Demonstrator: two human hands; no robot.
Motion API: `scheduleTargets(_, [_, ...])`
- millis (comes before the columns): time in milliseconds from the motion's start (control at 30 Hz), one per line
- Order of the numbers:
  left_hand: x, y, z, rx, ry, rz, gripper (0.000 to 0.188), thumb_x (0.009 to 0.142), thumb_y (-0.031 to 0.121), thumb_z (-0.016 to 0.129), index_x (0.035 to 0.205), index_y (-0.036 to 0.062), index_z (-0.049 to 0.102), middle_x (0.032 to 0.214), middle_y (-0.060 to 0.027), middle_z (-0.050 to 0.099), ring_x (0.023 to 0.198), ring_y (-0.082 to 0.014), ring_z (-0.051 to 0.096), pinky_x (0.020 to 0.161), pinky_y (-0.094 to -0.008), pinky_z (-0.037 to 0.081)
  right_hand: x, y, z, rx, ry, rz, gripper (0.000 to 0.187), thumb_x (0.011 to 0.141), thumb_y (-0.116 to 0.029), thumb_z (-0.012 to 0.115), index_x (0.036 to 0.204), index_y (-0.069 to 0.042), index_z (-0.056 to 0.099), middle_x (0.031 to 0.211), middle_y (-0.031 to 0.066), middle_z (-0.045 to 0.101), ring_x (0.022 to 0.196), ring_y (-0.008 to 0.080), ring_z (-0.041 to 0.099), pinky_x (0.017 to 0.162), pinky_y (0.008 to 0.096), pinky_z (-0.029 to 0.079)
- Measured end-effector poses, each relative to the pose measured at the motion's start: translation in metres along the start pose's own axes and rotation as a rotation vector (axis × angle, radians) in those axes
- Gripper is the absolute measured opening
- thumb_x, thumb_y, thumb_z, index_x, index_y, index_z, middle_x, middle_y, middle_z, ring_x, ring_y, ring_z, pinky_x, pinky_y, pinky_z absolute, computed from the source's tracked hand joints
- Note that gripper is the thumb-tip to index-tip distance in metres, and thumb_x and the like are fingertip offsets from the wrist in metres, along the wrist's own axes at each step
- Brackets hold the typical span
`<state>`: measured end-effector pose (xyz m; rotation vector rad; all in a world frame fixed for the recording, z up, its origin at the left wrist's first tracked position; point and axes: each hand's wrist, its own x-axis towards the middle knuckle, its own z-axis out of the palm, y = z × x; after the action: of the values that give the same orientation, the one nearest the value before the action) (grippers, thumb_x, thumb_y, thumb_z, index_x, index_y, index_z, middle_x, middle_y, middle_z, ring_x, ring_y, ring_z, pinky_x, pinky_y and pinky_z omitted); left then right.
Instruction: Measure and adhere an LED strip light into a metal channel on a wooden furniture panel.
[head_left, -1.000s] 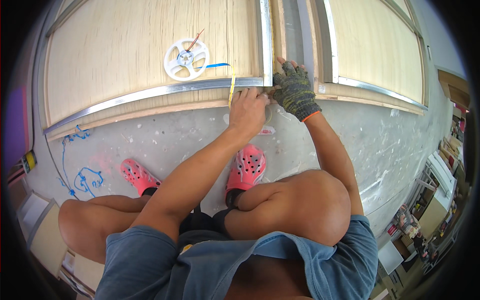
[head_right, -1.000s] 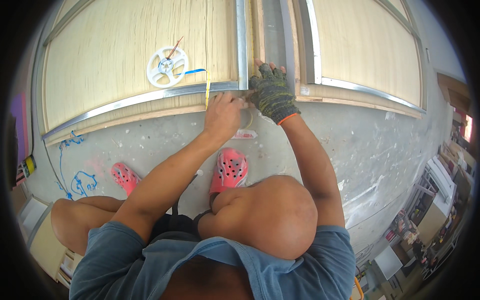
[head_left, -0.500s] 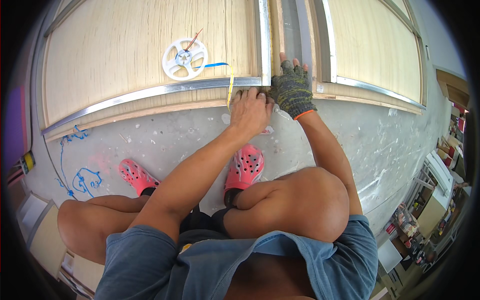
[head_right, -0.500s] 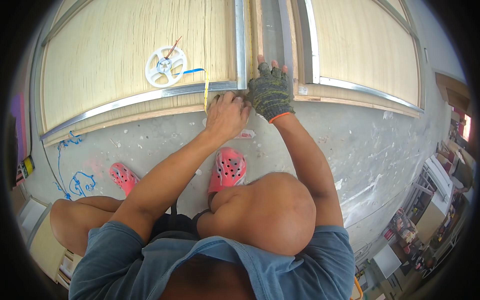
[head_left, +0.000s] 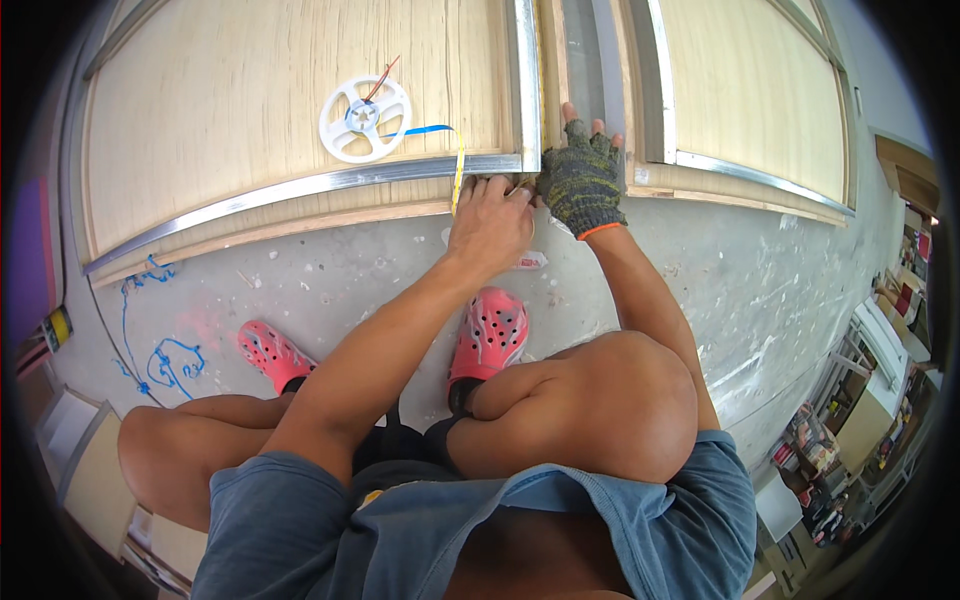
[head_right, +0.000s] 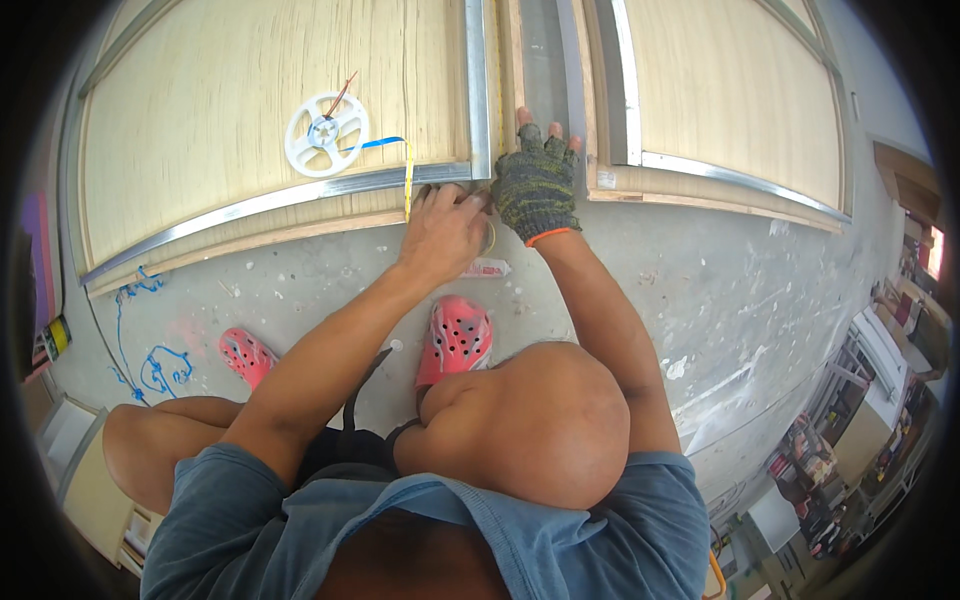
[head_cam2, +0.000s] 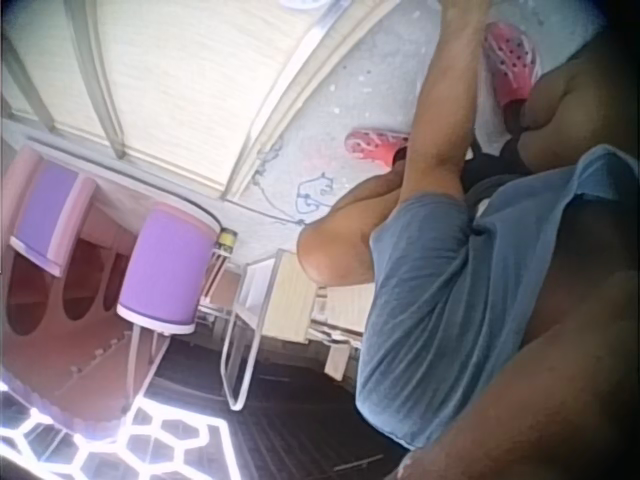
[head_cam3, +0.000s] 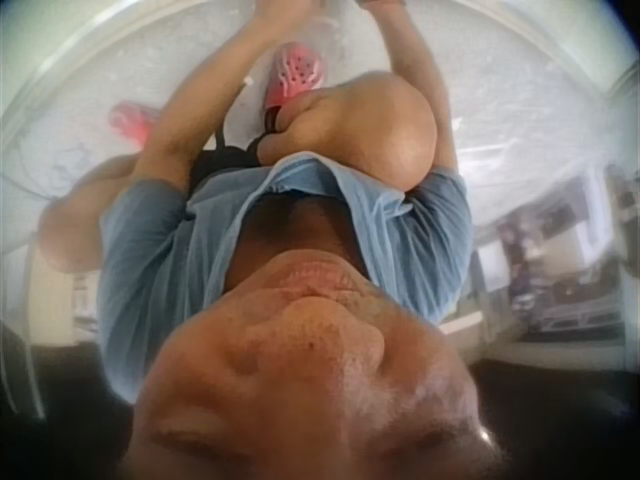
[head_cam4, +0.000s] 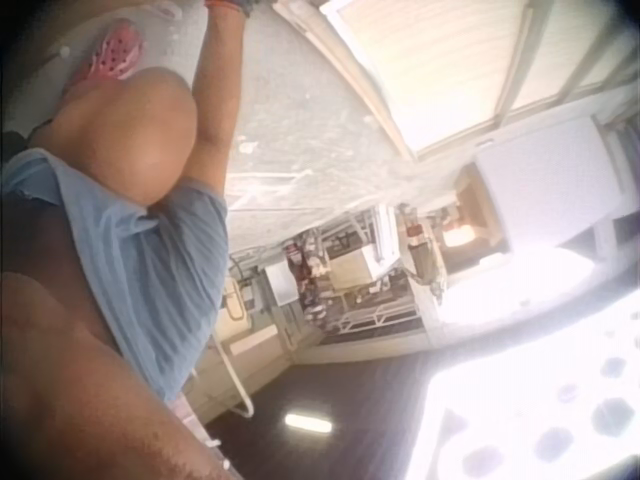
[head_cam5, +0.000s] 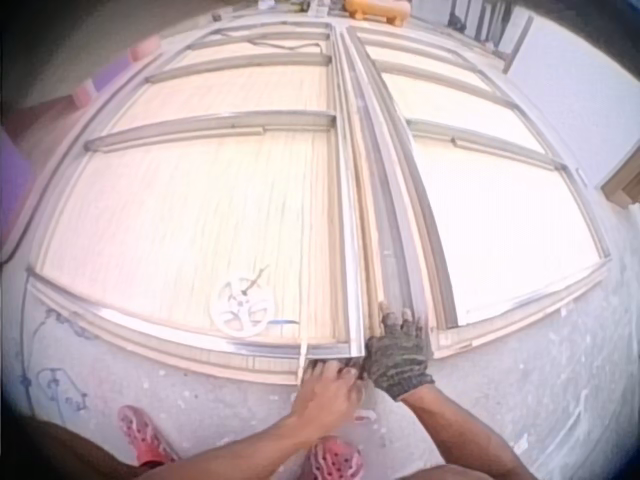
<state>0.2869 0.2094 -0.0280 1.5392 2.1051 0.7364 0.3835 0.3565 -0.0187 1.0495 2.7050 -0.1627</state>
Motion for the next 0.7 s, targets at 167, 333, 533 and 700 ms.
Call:
scheduleTargets(167, [0.003, -0.011, -0.001, 0.043, -0.019, 0.06, 0.024, 0.095, 0.018, 0.061, 0.112, 0.0068, 0.073, 0.104, -0.0145, 0.065, 0.102, -0.037, 0.062, 0.095, -0.0527, 0.048, 0.002, -0.003, 0.002, 0.006, -0.025, 0.053, 0.028, 0.084, -0.032, 0.074, 0.105, -0.016, 0.081, 0.171, 0.0162, 0.025, 0.147, 0.056, 0.03, 0.119, 0.0749, 0.008])
scheduleTargets(333, [0.005, -0.01, 0.003, -0.006, -0.048, -0.012, 0.027, 0.095, 0.011, 0.058, 0.115, 0.0055, 0.074, 0.105, -0.0143, 0.066, 0.101, -0.0365, 0.064, 0.092, -0.0504, 0.051, -0.001, 0.004, 0.006, -0.023, 0.025, 0.034, 0.027, 0.084, -0.035, 0.076, 0.103, -0.017, 0.079, 0.171, 0.016, 0.026, 0.147, 0.0563, 0.031, 0.119, 0.075, 0.009])
scheduleTargets(533, [0.0, -0.011, 0.004, -0.082, 0.04, -0.028, 0.028, 0.092, 0.008, 0.058, 0.114, 0.0049, 0.074, 0.103, -0.0135, 0.065, 0.101, -0.0333, 0.064, 0.097, -0.0488, 0.049, 0.003, 0.006, 0.013, 0.066, 0.052, 0.01, 0.031, 0.079, -0.041, 0.082, 0.104, -0.022, 0.079, 0.169, 0.0171, 0.027, 0.147, 0.0572, 0.032, 0.12, 0.0739, 0.013])
scheduleTargets(700, [0.002, -0.004, 0.006, -0.049, 0.031, -0.029, 0.026, 0.091, 0.008, 0.059, 0.112, 0.0038, 0.074, 0.101, -0.0139, 0.064, 0.1, -0.0351, 0.064, 0.095, -0.0495, 0.049, -0.002, 0.004, 0.007, 0.055, 0.031, 0.016, 0.033, 0.077, -0.041, 0.083, 0.103, -0.021, 0.078, 0.17, 0.0169, 0.026, 0.147, 0.0574, 0.032, 0.119, 0.0742, 0.013])
